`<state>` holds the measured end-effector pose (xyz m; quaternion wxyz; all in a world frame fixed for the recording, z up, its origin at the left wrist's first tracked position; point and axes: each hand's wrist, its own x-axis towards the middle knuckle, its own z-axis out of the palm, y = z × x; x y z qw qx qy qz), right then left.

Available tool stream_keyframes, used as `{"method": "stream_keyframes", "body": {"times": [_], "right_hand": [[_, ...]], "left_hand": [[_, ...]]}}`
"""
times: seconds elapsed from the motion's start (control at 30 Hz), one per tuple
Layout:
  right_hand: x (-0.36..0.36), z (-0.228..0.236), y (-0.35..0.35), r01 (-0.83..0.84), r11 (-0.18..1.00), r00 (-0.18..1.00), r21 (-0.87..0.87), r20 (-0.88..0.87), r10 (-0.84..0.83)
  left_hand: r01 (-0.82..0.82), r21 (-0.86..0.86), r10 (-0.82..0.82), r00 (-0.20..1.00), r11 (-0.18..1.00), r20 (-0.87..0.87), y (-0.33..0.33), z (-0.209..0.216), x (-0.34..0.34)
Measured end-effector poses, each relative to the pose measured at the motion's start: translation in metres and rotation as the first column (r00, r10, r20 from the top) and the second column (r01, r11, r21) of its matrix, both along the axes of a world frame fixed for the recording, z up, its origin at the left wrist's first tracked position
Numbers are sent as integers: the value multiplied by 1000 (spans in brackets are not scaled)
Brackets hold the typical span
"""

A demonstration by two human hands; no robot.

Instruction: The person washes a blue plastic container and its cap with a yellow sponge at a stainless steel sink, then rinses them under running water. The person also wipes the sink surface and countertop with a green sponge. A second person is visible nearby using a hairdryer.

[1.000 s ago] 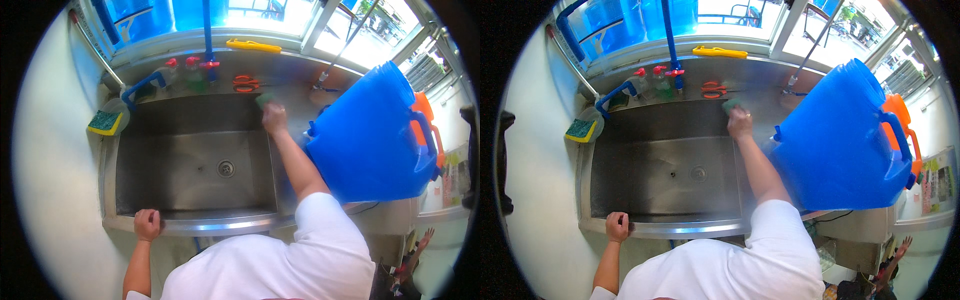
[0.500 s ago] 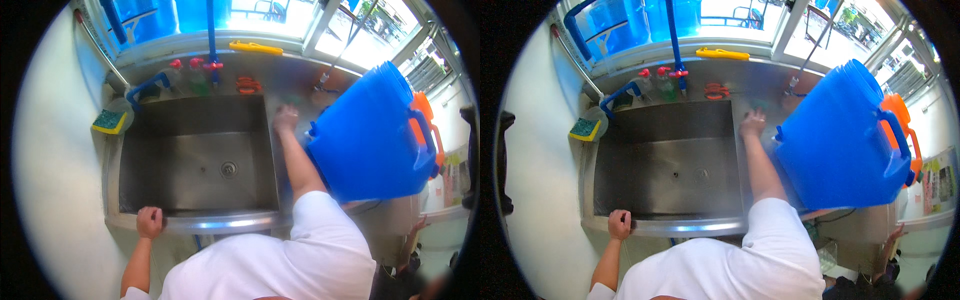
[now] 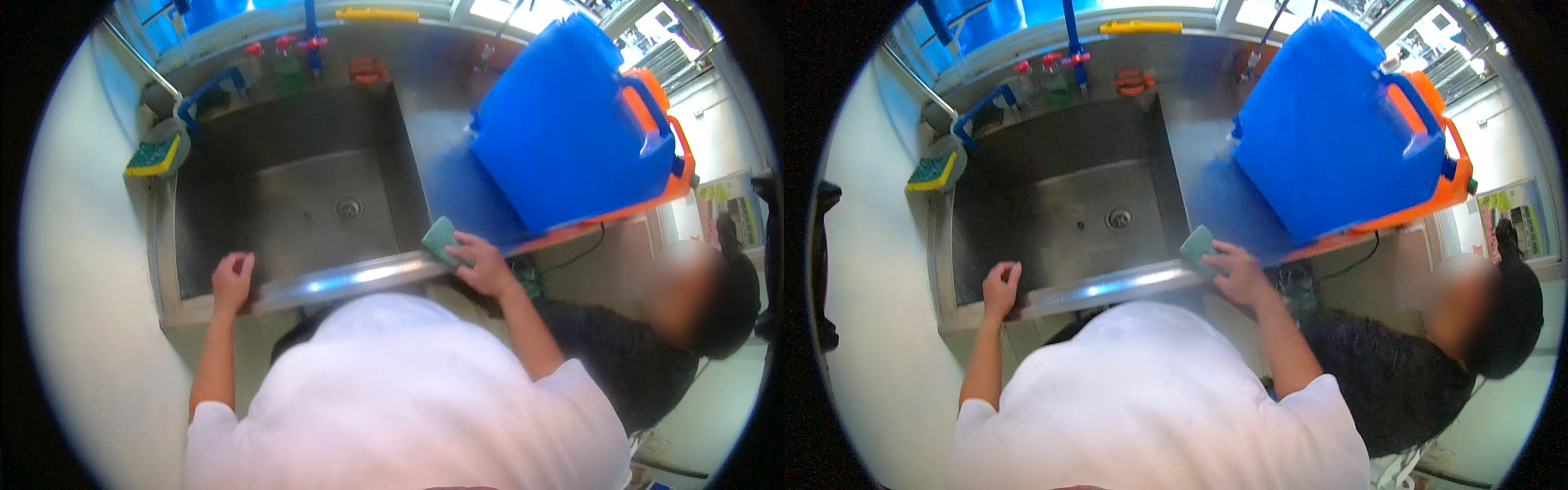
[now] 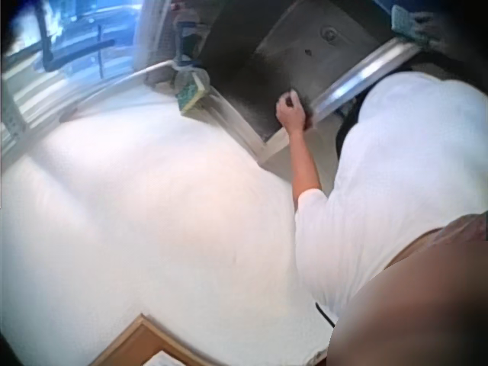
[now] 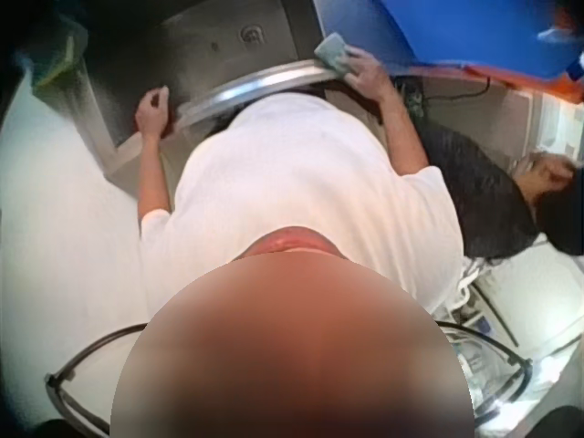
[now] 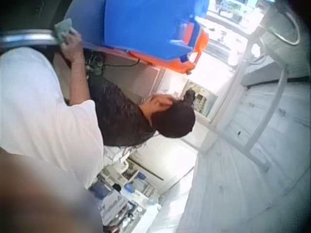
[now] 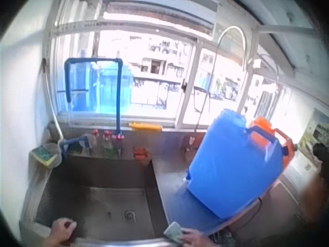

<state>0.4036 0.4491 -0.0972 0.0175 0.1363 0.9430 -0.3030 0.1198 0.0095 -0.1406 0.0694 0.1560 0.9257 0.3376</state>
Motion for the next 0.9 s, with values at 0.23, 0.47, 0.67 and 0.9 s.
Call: {"method": "stream_keyframes", "body": {"times": [0.23,0.47,0.67,0.9], "right_hand": [[-23,-2,-33,-143,981,989,-127,-56,137],[-86,-2,-68,-300,862,944,-409,3,331],[-33,-18,12,328,843,883,-426,-179,-434],[-25,-58,12,388,877,800,-283,-369,-473]], "left_hand": [[618,34,-611,783,785,-115,88,41,29],[844,32,-842,537,536,-54,172,33,92],[778,-200,-798,545,596,-257,77,-1,69],[116,-442,-313,860,889,-403,-191,11,5]]}}
